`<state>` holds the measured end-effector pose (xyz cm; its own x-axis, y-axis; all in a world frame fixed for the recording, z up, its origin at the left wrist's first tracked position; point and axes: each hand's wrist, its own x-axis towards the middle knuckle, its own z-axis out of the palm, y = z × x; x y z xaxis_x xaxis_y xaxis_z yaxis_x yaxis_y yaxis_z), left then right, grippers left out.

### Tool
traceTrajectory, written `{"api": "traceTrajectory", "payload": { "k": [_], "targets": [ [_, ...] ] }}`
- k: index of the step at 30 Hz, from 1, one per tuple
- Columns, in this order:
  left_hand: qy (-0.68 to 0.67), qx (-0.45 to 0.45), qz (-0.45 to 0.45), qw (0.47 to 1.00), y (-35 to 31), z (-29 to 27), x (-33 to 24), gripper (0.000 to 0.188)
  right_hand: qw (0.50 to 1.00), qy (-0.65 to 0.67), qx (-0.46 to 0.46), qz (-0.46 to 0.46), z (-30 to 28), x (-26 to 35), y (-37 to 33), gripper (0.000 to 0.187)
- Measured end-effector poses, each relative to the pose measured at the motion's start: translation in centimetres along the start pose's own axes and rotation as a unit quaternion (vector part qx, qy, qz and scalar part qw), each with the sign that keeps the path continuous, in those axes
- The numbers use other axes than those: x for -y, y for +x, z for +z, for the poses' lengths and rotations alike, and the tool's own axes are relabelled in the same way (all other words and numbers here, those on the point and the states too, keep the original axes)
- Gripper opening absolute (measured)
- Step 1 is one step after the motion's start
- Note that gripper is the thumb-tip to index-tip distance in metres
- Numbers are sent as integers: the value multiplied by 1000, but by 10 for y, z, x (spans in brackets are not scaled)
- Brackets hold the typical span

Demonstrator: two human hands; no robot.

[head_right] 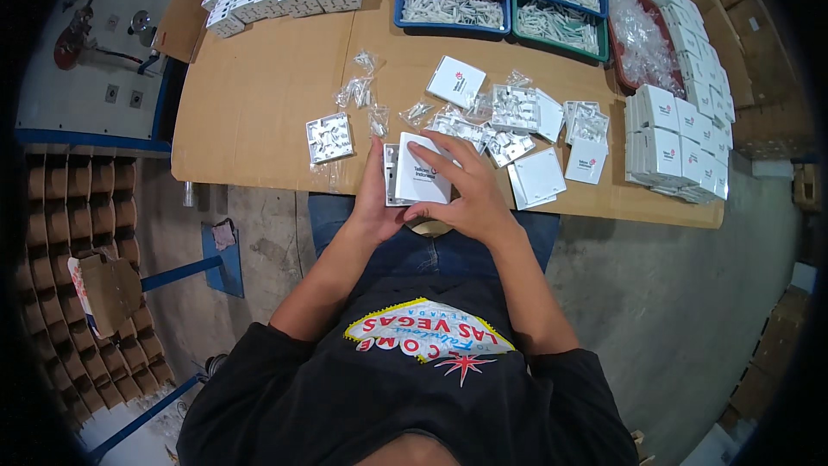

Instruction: The person assembles small white electrical components and plastic bags into white cardboard boxes at a workbench. They pick up a component, place it into a box, and then place the box into a stack of finished units. The process is repeated continuously throughout the clip.

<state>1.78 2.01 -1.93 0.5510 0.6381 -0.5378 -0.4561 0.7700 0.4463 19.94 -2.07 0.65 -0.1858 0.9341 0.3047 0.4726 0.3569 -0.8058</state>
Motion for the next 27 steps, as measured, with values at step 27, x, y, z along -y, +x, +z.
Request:
{"api": "traceTrajectory", "payload": {
  "k": [27],
  "targets": [
    [4,22,-3,1000,4,-4,3,82,999,-13,1,-37,17,-3,1,76]
  ]
}}
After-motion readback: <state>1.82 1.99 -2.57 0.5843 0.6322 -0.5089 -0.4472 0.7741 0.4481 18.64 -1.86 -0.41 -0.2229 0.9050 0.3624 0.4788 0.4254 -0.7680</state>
